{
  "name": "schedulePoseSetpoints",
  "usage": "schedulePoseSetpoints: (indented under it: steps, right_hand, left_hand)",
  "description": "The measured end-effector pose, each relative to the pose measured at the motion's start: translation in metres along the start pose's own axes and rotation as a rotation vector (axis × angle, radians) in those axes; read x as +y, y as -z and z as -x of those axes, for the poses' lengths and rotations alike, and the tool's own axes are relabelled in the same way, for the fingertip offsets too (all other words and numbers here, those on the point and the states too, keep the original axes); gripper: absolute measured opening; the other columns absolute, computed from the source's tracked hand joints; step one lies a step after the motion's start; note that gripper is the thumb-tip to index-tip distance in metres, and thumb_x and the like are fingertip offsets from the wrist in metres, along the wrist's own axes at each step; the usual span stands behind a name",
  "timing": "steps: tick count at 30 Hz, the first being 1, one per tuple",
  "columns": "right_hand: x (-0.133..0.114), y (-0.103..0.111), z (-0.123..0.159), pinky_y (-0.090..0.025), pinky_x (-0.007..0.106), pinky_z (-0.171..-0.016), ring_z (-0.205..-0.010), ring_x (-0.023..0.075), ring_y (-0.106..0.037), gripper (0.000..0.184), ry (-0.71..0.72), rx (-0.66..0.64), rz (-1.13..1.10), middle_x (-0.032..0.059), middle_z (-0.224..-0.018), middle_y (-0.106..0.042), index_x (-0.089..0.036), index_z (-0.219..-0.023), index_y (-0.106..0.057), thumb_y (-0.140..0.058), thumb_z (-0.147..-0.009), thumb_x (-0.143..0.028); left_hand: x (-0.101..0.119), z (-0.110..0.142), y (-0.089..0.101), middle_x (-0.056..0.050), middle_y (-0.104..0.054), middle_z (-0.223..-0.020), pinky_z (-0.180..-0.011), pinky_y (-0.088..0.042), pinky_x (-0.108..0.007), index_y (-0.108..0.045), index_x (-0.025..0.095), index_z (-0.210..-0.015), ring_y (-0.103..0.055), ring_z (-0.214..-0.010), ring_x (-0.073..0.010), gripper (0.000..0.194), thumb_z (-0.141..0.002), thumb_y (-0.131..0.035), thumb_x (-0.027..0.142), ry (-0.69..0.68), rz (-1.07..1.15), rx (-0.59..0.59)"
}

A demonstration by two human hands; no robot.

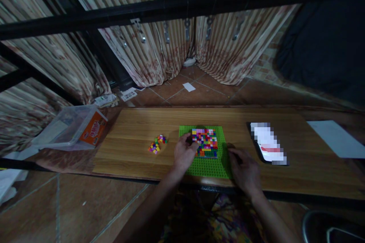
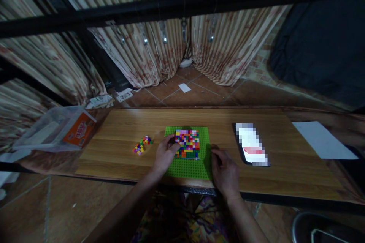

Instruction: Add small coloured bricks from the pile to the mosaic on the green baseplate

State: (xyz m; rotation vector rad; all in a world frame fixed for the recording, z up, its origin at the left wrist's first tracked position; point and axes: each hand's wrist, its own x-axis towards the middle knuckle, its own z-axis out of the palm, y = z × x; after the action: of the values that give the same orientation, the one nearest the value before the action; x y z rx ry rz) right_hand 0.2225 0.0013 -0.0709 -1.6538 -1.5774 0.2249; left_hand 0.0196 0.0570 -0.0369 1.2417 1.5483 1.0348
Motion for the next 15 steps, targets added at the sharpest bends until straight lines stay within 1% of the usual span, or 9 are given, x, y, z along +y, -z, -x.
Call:
schedulePoseSetpoints:
  steps: [7,15]
  right_hand:
    - [0.0017,-0.0007,0.0,-0.052,0.033,-0.071,-0.083,0.0223,-0.067,0.028,-0.004,-0.004,0.025,0.01,-0.095,-0.07,-0.018,-0.093,-0.067,-0.046,-0.089,-0.036]
    - [-0.0008,0.0016,0.0003,-0.052,0.034,-0.072,-0.084,0.023,-0.066,0.03,-0.035,-0.028,0.026,0.0099,-0.094,-0.07,-0.019,-0.093,-0.067,-0.045,-0.09,-0.039]
  left_hand:
    - [0.009,0.0018,0.0013,-0.002,-0.072,-0.09,-0.067,-0.049,-0.024,-0.065,0.017,-0.106,-0.064,-0.074,-0.0144,0.035,-0.072,-0.065,0.026,0.021,0.033,-0.021]
    - [0.0011,0.0005,0.0012,-0.001,-0.068,-0.083,-0.062,-0.046,-0.021,-0.07,0.018,-0.093,-0.06,-0.068,-0.0125,0.023,-0.072,-0.061,0.021,-0.041,0.018,-0.033]
